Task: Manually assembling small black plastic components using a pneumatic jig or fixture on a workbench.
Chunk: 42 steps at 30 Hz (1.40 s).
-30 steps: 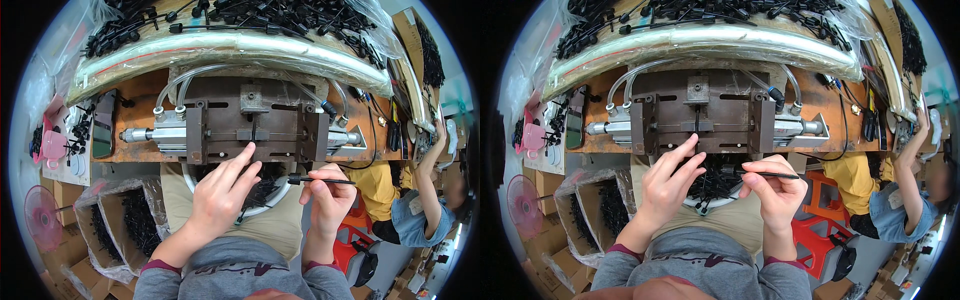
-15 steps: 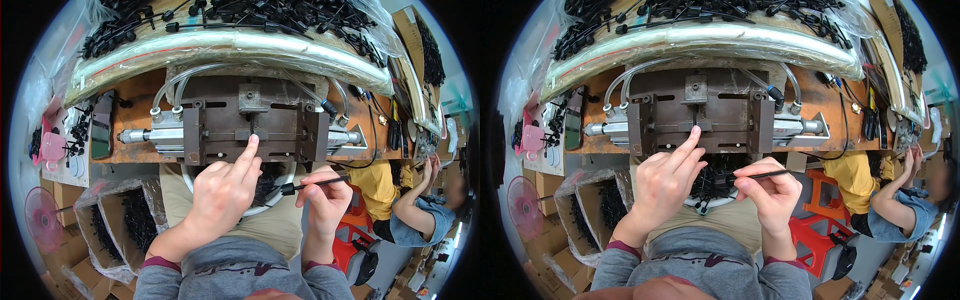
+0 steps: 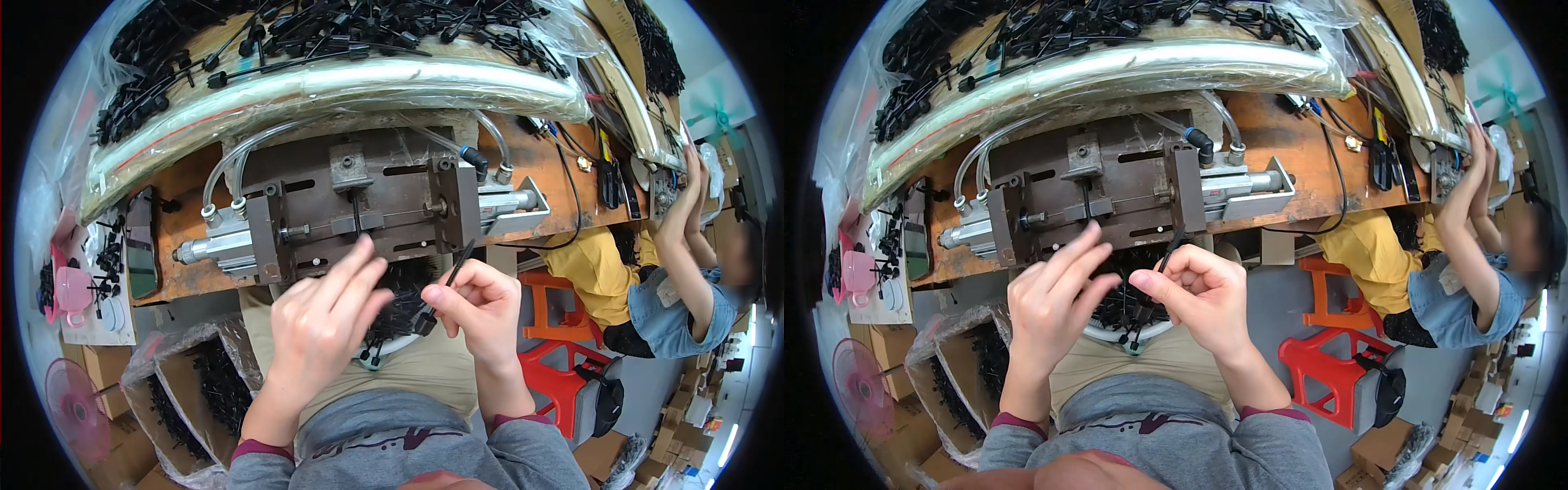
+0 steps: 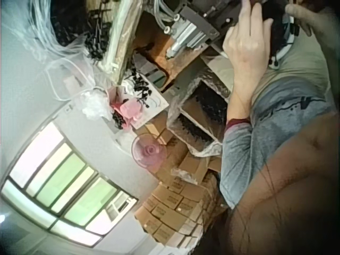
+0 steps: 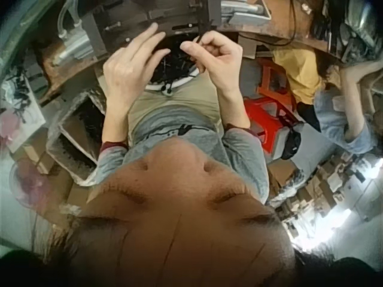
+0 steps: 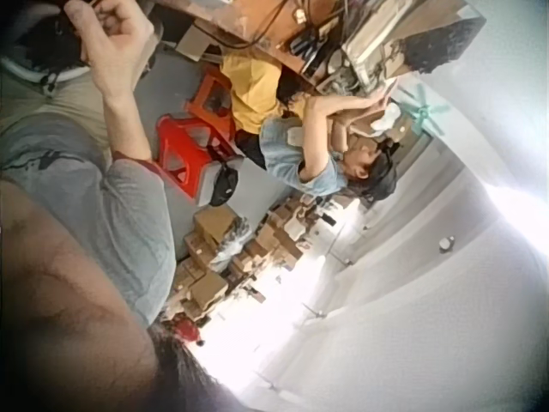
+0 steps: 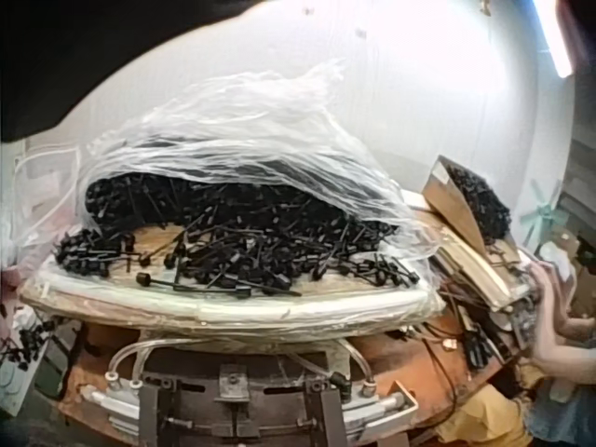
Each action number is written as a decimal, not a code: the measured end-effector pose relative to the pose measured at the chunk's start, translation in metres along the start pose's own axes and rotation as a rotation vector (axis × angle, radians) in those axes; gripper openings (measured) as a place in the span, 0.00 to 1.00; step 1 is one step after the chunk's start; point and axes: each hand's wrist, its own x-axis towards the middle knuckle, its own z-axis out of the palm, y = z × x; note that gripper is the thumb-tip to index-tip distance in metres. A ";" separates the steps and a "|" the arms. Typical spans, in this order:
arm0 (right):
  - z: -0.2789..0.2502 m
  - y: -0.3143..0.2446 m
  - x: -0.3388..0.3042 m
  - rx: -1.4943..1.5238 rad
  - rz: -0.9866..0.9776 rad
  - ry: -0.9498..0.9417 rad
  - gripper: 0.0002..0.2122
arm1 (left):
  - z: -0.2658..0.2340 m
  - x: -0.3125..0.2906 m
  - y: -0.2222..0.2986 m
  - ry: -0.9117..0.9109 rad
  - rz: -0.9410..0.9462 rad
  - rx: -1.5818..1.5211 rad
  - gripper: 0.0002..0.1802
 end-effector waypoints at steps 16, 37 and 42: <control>0.013 -0.059 0.087 -0.611 -0.809 0.133 0.04 | -0.006 -0.010 -0.007 0.116 -0.023 0.007 0.16; 0.049 -0.137 0.242 -1.839 -1.060 -0.443 0.17 | 0.003 0.001 -0.009 0.016 0.026 0.101 0.14; 0.042 -0.127 0.249 -1.727 -1.255 -0.404 0.14 | 0.003 -0.003 -0.012 0.020 0.008 0.107 0.14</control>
